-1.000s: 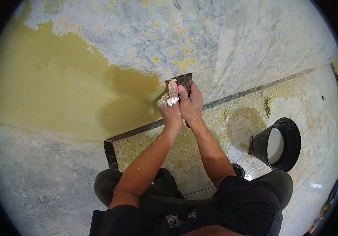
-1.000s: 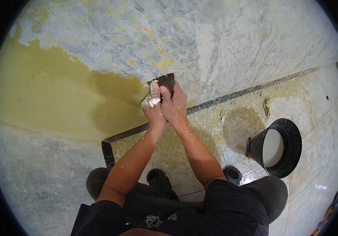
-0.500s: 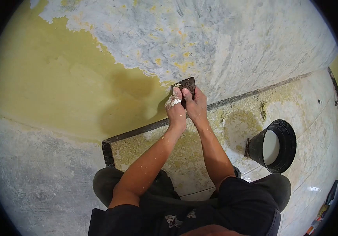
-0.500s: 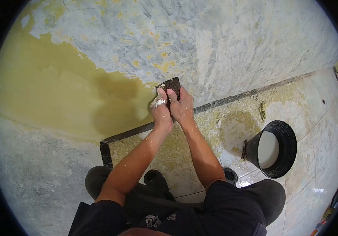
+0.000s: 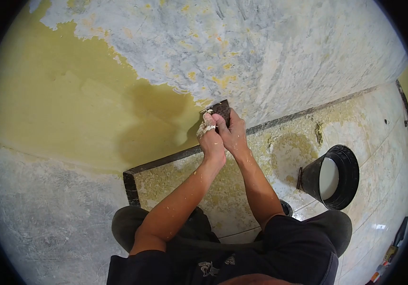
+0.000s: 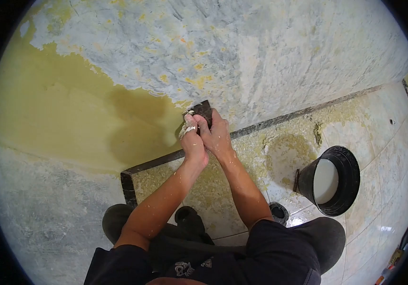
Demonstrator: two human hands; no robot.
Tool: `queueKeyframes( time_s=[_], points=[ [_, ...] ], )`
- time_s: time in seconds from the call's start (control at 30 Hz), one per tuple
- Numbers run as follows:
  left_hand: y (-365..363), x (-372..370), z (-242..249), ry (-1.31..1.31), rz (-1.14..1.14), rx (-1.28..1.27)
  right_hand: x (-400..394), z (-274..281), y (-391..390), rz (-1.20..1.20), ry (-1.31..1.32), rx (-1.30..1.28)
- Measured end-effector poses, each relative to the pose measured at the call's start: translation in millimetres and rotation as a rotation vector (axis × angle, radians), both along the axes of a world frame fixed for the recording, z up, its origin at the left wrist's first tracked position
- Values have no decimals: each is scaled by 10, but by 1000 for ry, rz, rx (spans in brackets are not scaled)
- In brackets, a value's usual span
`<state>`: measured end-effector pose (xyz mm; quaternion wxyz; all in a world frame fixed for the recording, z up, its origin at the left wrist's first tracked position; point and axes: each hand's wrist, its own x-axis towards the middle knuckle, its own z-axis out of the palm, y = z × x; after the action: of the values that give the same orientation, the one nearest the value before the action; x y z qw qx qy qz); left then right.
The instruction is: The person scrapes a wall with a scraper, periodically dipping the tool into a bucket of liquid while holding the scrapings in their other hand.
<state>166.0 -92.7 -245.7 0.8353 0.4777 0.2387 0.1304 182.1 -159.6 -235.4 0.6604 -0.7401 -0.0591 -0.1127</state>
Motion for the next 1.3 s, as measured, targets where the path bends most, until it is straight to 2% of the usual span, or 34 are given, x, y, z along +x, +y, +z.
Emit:
queueKeyframes(
  time_s=[0.1, 0.17, 0.23, 0.3, 0.4, 0.53, 0.6, 0.63, 0.7, 0.8, 0.9, 1.0, 1.2, 1.27, 1.3],
  points=[
    [5, -53, -17, -132, 74, -66, 14, 25, 22, 87, 10, -85],
    [14, -120, 166, -146, 115, 25, 43, -9, 94, 165, 12, -90],
    [57, -121, 230, -115, 133, 20, 14, -30, 169, 145, -38, -63],
    [94, -143, 287, -90, 119, 80, -23, -60, 235, 123, 13, 77],
    [80, -149, 300, -23, 165, 95, -12, -102, 224, 135, 103, 56],
    [135, -130, 234, 9, 123, 95, -4, -25, 208, 151, 167, 27],
    [140, -111, 238, -1, 112, -5, -55, 130, 205, 66, 175, -145],
    [154, -102, 227, 0, 115, -5, -49, 104, 237, 69, 175, -145],
    [189, -79, 182, -29, 109, -57, -31, 22, 306, -44, 44, -199],
    [338, -26, 160, -97, 12, -43, -29, 277, 316, 8, 47, -225],
    [320, -50, 270, -95, 63, 46, -20, 168, 412, 1, 65, -84],
    [262, -68, 287, -60, 105, 55, -73, 232, 350, 18, 101, -73],
    [205, -122, 337, 51, 131, 130, -22, -60, 400, -13, 121, -22],
    [258, -93, 350, 46, 124, 125, -59, 197, 374, 16, 81, -19],
    [322, -60, 336, -43, 121, 123, -76, 299, 378, 46, 44, -16]
  ],
)
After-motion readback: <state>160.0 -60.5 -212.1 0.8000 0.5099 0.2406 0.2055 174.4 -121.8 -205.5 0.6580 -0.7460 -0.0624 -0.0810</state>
